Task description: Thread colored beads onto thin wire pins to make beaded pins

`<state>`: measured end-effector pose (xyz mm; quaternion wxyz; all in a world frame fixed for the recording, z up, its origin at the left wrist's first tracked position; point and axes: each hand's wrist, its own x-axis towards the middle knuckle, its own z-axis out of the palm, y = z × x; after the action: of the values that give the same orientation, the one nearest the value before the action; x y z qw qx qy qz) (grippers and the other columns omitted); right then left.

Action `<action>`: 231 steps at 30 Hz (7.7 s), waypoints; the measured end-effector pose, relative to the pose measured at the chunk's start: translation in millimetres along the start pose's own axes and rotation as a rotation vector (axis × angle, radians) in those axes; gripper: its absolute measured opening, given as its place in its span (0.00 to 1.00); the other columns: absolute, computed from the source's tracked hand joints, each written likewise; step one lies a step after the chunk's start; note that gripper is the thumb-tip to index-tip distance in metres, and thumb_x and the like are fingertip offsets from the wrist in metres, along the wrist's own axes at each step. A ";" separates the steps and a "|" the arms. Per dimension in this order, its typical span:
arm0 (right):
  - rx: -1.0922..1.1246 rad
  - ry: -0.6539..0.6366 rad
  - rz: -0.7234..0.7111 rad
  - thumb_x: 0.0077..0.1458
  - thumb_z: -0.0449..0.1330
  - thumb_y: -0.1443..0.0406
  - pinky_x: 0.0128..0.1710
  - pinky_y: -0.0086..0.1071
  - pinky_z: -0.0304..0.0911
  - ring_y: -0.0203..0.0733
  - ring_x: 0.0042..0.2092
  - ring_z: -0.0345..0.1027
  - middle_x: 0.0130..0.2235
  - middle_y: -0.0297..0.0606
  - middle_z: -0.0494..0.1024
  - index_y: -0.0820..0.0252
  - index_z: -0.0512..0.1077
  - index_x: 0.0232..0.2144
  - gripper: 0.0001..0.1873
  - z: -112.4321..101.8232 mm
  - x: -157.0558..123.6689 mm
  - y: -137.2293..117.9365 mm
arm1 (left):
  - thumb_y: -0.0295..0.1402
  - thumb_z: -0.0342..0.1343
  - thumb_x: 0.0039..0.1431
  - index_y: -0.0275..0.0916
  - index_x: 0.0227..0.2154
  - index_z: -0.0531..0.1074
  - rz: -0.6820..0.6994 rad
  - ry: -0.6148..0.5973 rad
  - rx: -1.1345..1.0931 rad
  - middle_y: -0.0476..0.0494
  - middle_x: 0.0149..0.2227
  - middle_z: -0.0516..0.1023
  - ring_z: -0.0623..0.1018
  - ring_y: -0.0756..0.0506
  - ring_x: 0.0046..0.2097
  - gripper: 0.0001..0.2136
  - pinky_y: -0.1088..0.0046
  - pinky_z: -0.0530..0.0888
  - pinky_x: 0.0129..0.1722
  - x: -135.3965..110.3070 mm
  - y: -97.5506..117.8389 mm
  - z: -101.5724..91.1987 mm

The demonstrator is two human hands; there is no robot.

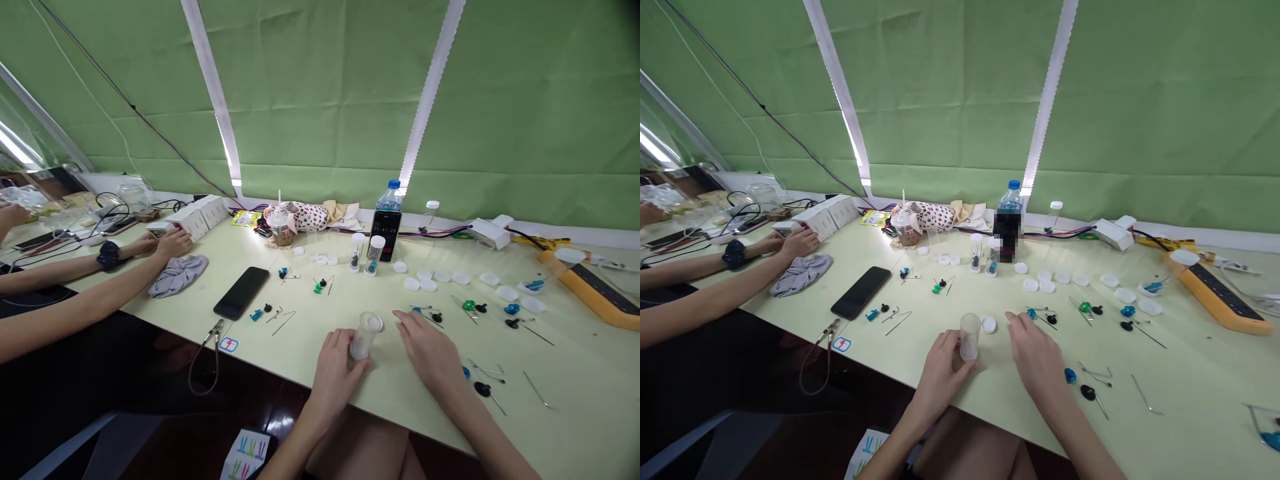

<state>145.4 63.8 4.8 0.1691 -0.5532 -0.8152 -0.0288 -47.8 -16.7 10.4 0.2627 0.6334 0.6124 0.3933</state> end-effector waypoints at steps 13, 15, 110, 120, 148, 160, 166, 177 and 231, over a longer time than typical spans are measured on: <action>0.310 -0.373 0.254 0.52 0.58 0.56 0.37 0.35 0.65 0.44 0.38 0.71 0.49 0.41 0.66 0.48 0.66 0.51 0.23 -19.2 38.2 117.9 | 0.25 0.60 0.53 0.41 0.40 0.68 0.029 -0.035 0.018 0.43 0.44 0.73 0.68 0.38 0.48 0.12 0.61 0.67 0.47 1.7 0.1 -1.3; 0.337 -0.418 0.237 0.50 0.59 0.56 0.37 0.34 0.64 0.43 0.37 0.71 0.47 0.40 0.67 0.49 0.66 0.52 0.25 -15.9 44.7 120.2 | 0.25 0.60 0.52 0.41 0.38 0.68 0.027 -0.034 0.011 0.43 0.43 0.73 0.68 0.38 0.48 0.11 0.61 0.67 0.47 2.1 -0.9 -1.8; 0.285 -0.434 0.013 0.54 0.54 0.68 0.33 0.31 0.56 0.43 0.37 0.69 0.35 0.36 0.76 0.56 0.70 0.32 0.06 -19.7 62.3 39.2 | 0.22 0.45 0.63 0.33 0.43 0.68 0.288 -0.363 0.511 0.34 0.44 0.73 0.75 0.39 0.47 0.10 0.63 0.70 0.45 164.2 -1.4 20.4; 0.321 -0.405 0.015 0.53 0.56 0.65 0.30 0.31 0.56 0.41 0.34 0.69 0.34 0.33 0.74 0.54 0.68 0.29 0.01 -9.0 59.9 41.8 | 0.18 0.52 0.53 0.42 0.41 0.77 0.447 -0.685 0.114 0.45 0.40 0.77 0.75 0.45 0.44 0.17 0.72 0.69 0.45 161.9 4.0 14.4; 0.760 0.110 0.024 0.59 0.56 0.60 0.36 0.36 0.70 0.43 0.36 0.72 0.39 0.39 0.75 0.54 0.72 0.36 0.07 -13.9 60.2 20.1 | 0.28 0.65 0.55 0.31 0.29 0.74 -0.389 -0.413 -1.144 0.45 0.29 0.79 0.79 0.54 0.29 0.06 0.79 0.75 0.37 157.7 -3.3 27.2; 0.781 0.203 -0.006 0.61 0.55 0.58 0.43 0.39 0.72 0.44 0.41 0.74 0.41 0.39 0.76 0.54 0.70 0.42 0.10 -12.2 58.6 17.8 | 0.23 0.67 0.50 0.29 0.35 0.78 -0.415 -0.452 -1.212 0.43 0.31 0.81 0.81 0.52 0.33 0.08 0.74 0.75 0.46 156.7 -1.6 25.2; 0.683 0.278 -0.074 0.63 0.55 0.60 0.42 0.38 0.71 0.43 0.39 0.73 0.41 0.39 0.77 0.55 0.70 0.39 0.07 -16.4 57.9 16.6 | 0.24 0.66 0.52 0.29 0.34 0.79 -0.410 -0.480 -1.215 0.44 0.29 0.80 0.80 0.53 0.32 0.06 0.75 0.75 0.46 157.3 -0.4 24.4; 0.610 0.304 -0.184 0.63 0.52 0.65 0.46 0.39 0.68 0.46 0.44 0.73 0.41 0.39 0.77 0.54 0.71 0.39 0.08 -17.7 58.8 19.8 | 0.28 0.70 0.46 0.29 0.34 0.78 -0.374 -0.519 -1.172 0.42 0.32 0.82 0.81 0.50 0.34 0.12 0.72 0.75 0.47 159.4 -1.3 21.2; 0.407 0.588 -0.438 0.61 0.58 0.73 0.44 0.34 0.73 0.42 0.42 0.76 0.42 0.40 0.80 0.53 0.74 0.49 0.16 -18.9 55.6 20.1 | 0.28 0.66 0.54 0.28 0.35 0.80 -0.407 -0.580 -1.222 0.41 0.31 0.82 0.80 0.54 0.28 0.08 0.83 0.76 0.35 161.1 -3.3 18.1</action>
<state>149.9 116.7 36.8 0.4906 -0.2900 -0.8196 -0.0591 -44.5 144.6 26.1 0.7923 0.3245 0.2935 0.4251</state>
